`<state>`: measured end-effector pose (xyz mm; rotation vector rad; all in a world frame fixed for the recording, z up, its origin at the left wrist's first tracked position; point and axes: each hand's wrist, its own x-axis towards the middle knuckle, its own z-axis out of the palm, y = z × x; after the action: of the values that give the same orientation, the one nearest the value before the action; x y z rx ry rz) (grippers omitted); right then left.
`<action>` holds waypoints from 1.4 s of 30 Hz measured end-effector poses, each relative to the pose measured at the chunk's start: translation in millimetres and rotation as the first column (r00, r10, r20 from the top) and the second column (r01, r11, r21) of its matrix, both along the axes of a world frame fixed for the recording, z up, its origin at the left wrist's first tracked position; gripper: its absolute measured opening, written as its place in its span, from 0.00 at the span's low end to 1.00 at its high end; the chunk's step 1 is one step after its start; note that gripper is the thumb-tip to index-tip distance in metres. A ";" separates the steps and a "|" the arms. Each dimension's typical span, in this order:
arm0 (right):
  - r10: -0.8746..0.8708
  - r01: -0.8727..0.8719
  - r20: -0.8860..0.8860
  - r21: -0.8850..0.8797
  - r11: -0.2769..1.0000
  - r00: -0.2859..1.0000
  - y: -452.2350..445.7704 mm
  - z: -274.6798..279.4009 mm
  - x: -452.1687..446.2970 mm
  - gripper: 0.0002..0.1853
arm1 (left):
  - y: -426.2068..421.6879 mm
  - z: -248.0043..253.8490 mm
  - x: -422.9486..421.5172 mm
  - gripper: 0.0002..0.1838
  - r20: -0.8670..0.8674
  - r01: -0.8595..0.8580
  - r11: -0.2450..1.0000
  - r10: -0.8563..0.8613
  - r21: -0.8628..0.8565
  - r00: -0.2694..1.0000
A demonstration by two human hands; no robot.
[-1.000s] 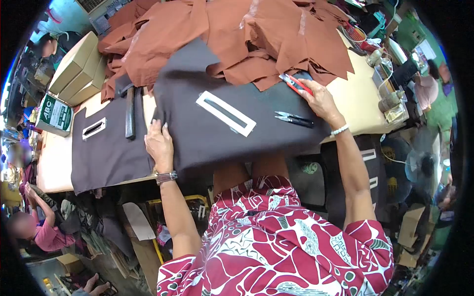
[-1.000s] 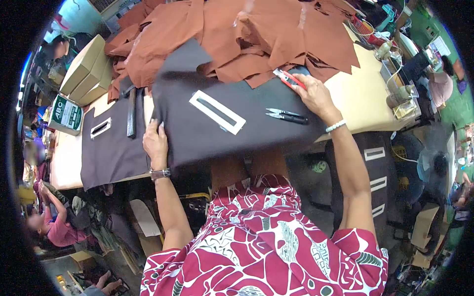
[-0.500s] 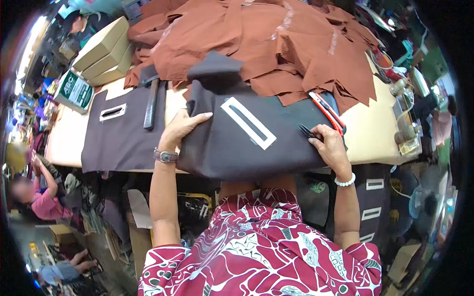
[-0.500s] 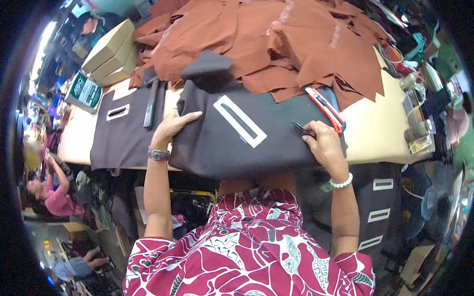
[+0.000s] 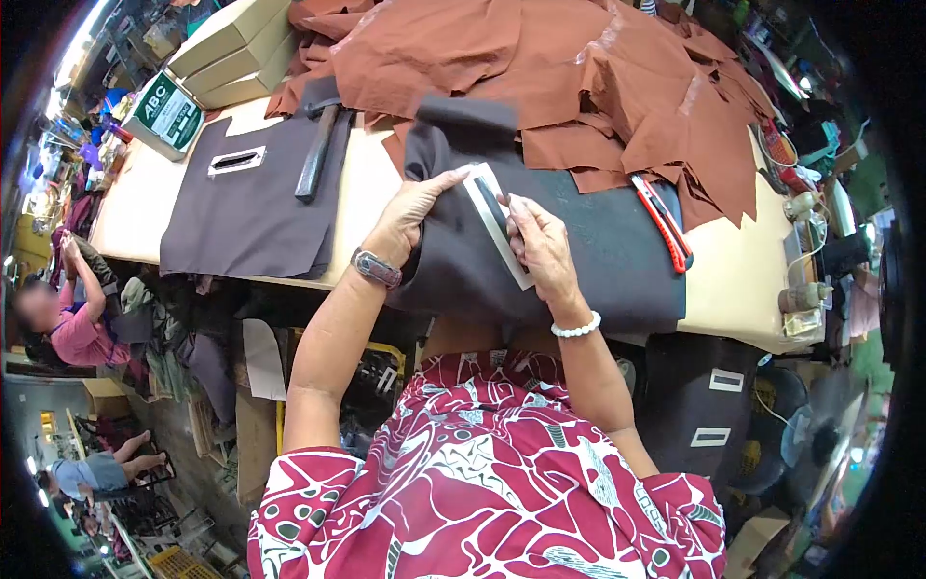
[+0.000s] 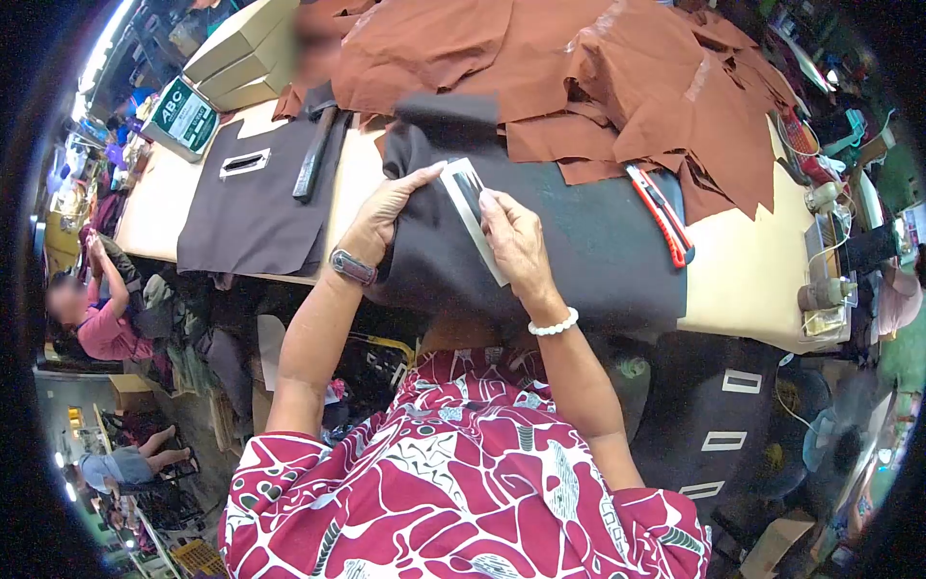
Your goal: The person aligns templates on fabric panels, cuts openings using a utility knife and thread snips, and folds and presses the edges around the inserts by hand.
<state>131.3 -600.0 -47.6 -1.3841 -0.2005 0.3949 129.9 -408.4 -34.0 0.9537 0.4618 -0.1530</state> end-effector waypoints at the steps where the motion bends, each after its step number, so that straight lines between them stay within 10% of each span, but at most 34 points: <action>1: -0.001 0.001 -0.013 0.026 1.000 1.000 -2.1 1.1 -3.3 0.14 | -4.3 2.5 -1.1 0.18 -0.007 -0.027 0.996 0.027 0.089 1.000; 12: -0.005 0.030 -0.187 0.132 0.991 0.982 -20.5 22.6 -9.8 0.14 | -52.0 13.1 -15.5 0.13 0.373 -0.211 0.977 0.201 -0.015 0.906; 38: 0.045 -0.018 -0.145 0.181 0.983 0.988 -32.1 35.7 -29.5 0.12 | -62.4 31.5 -54.0 0.18 0.425 -0.141 0.988 0.099 0.069 0.900; 42: -0.007 0.006 -0.009 -0.097 0.995 1.000 -32.7 41.8 -33.6 0.14 | -59.4 20.8 -52.2 0.18 0.388 -0.205 0.975 0.156 0.089 0.908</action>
<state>97.7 -632.6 -5.8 -1.4778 -0.1705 0.4099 77.7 -467.8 -13.2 1.0322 0.1996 0.2316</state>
